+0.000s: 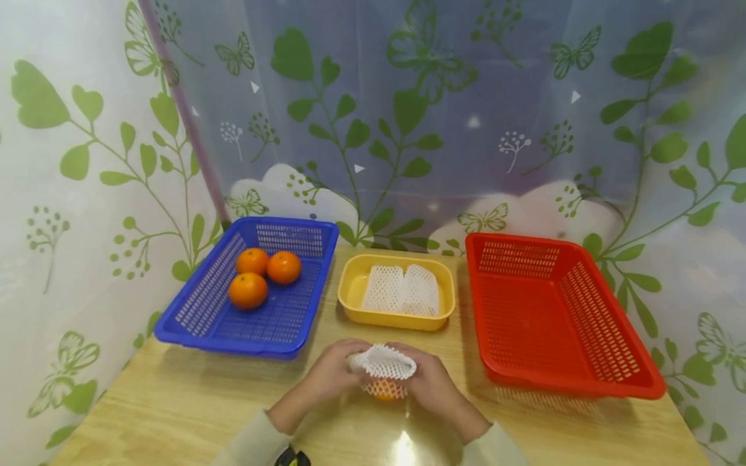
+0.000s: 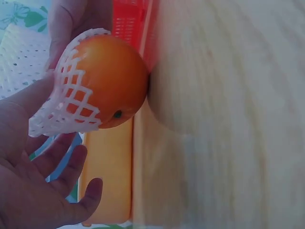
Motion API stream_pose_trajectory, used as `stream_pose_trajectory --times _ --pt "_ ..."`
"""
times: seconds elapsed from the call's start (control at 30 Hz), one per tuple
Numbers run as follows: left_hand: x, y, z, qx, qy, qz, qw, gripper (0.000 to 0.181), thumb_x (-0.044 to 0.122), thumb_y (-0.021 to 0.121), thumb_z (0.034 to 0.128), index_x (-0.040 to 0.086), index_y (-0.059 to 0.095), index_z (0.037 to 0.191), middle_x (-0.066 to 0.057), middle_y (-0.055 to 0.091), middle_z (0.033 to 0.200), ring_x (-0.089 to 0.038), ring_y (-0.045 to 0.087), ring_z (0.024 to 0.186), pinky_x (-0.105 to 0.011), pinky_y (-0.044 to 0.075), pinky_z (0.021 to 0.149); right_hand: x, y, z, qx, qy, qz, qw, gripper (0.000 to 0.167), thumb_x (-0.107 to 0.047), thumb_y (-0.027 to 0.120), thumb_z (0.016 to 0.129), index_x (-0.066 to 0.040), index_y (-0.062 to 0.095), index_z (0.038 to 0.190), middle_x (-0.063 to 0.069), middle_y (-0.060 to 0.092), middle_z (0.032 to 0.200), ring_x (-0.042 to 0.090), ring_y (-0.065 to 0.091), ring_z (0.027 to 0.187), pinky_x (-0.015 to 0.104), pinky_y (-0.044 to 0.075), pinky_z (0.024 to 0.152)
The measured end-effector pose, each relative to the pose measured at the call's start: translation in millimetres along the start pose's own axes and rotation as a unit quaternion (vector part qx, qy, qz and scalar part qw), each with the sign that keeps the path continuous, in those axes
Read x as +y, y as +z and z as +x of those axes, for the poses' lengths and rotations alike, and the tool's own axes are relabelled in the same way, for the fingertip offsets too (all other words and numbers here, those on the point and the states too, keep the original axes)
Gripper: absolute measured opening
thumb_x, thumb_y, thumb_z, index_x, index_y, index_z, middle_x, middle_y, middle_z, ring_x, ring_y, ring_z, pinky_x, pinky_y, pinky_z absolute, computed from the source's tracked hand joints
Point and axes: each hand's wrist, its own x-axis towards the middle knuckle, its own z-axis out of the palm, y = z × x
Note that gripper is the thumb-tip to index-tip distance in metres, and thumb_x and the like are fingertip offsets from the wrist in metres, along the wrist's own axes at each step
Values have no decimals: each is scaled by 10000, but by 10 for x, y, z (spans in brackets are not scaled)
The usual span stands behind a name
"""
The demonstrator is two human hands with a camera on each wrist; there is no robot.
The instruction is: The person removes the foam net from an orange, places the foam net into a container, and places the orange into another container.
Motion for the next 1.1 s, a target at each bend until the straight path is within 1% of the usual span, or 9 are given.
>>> stream_pose_trajectory --times 0.13,0.33,0.4,0.57,0.67,0.77,0.9,1.03,1.1 --pt "-3 27 -14 32 -26 -130 9999 395 133 802 775 82 690 1150 -55 664 1203 -275 579 1150 -470 421 1020 4 -5 10 72 -111 -126 9998 372 -94 656 893 -23 641 1257 91 624 1294 295 568 1206 445 444 1021" --pt "8 40 -7 79 -42 -253 9996 397 112 779 787 79 682 1171 -51 672 1195 -259 592 1144 -438 437 1015 13 46 16 491 -211 132 9985 310 -4 661 855 -4 695 1163 102 665 1217 192 618 1125 290 484 962" --pt "10 43 -4 76 -46 -318 9995 386 147 782 801 80 684 1168 -50 677 1182 -248 603 1129 -419 449 1007 9 74 22 644 -247 139 9975 301 24 676 832 9 707 1131 122 674 1190 235 618 1133 340 492 965" --pt "28 55 -7 30 -31 -541 9985 411 273 773 835 83 675 1186 -50 683 1169 -228 621 1105 -401 466 995 5 110 31 1356 -272 -388 9896 271 94 714 753 8 749 1007 179 689 1127 383 605 1135 522 493 925" --pt "53 61 -5 5 -87 -601 9982 422 265 767 841 86 665 1210 -53 679 1182 -225 619 1112 -406 464 999 17 109 24 1602 -321 -571 9849 278 120 715 719 3 759 968 186 694 1109 375 628 1098 520 511 891" --pt "65 70 0 35 -113 -558 9984 413 253 768 838 84 667 1202 -58 680 1173 -225 622 1102 -405 469 991 16 98 15 1510 -289 -430 9872 294 108 706 754 25 737 1034 197 680 1140 377 628 1092 497 508 911" --pt "63 89 8 122 -34 -475 9988 329 215 773 829 74 692 1114 -59 690 1096 -216 632 1037 -387 490 948 12 54 -3 1204 -238 -234 9922 344 71 679 815 32 683 1158 173 665 1190 355 621 1103 432 502 946" --pt "49 87 20 151 -65 -370 9992 233 157 779 811 87 705 1021 -13 679 1013 -169 622 977 -344 495 907 30 -5 -4 918 -213 -143 9954 400 -18 719 826 -37 664 1222 78 679 1200 220 620 1125 317 498 952" --pt "48 76 23 143 -82 -341 9993 215 133 781 803 90 707 1000 4 668 993 -152 614 964 -333 492 900 48 -28 -8 699 -174 44 9974 436 -63 748 816 -42 651 1241 75 670 1220 166 603 1141 275 483 956"
